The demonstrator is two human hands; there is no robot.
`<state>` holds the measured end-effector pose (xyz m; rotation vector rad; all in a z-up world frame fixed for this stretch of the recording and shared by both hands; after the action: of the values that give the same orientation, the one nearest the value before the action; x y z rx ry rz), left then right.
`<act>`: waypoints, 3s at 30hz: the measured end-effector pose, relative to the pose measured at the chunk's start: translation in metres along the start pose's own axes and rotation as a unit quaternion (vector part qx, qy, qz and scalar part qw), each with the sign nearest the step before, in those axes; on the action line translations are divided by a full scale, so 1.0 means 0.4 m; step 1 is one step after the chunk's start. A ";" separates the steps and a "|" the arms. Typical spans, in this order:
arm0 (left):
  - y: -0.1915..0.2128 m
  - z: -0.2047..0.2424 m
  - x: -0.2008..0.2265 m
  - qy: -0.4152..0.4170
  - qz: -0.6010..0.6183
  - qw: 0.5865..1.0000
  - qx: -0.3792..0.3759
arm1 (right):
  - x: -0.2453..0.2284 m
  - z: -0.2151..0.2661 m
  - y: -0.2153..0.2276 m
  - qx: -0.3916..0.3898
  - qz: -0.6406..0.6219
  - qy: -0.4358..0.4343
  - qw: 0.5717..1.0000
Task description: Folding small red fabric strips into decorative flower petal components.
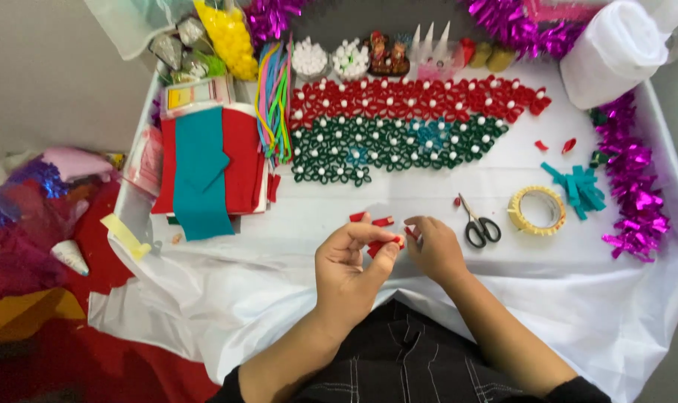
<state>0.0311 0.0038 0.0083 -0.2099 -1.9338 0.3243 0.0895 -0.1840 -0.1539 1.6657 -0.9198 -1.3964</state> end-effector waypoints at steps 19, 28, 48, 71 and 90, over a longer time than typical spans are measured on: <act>-0.020 -0.111 0.056 -0.063 0.018 0.998 -0.019 | -0.192 -0.026 0.389 0.058 -0.523 0.052 0.849; -0.116 -0.131 0.152 -0.213 -0.002 0.977 -0.031 | -0.342 0.044 0.527 -0.053 -0.815 0.108 0.567; -0.131 -0.104 0.194 -0.335 -0.083 0.937 -0.045 | -0.348 0.088 0.512 -0.139 -0.857 0.026 0.496; -0.138 -0.082 0.184 -0.322 -0.093 0.940 -0.072 | -0.354 0.089 0.507 -0.099 -0.859 0.009 0.502; -0.139 -0.084 0.227 -0.267 -0.153 0.943 -0.131 | -0.320 0.091 0.577 0.154 -0.638 0.151 0.739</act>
<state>0.0286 -0.0177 0.1179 0.0158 -2.5058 -0.1010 0.0230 -0.1781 0.1040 2.8932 0.4178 -1.6742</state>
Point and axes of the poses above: each hand's wrist, its own z-axis away from the middle knuckle, its own y-axis out of the back of the hand, x = y × z, the point moved 3 cm from there along -z, towards the middle knuckle, and after that the axes turned 3 degrees about -y, right-handed, at the moved point
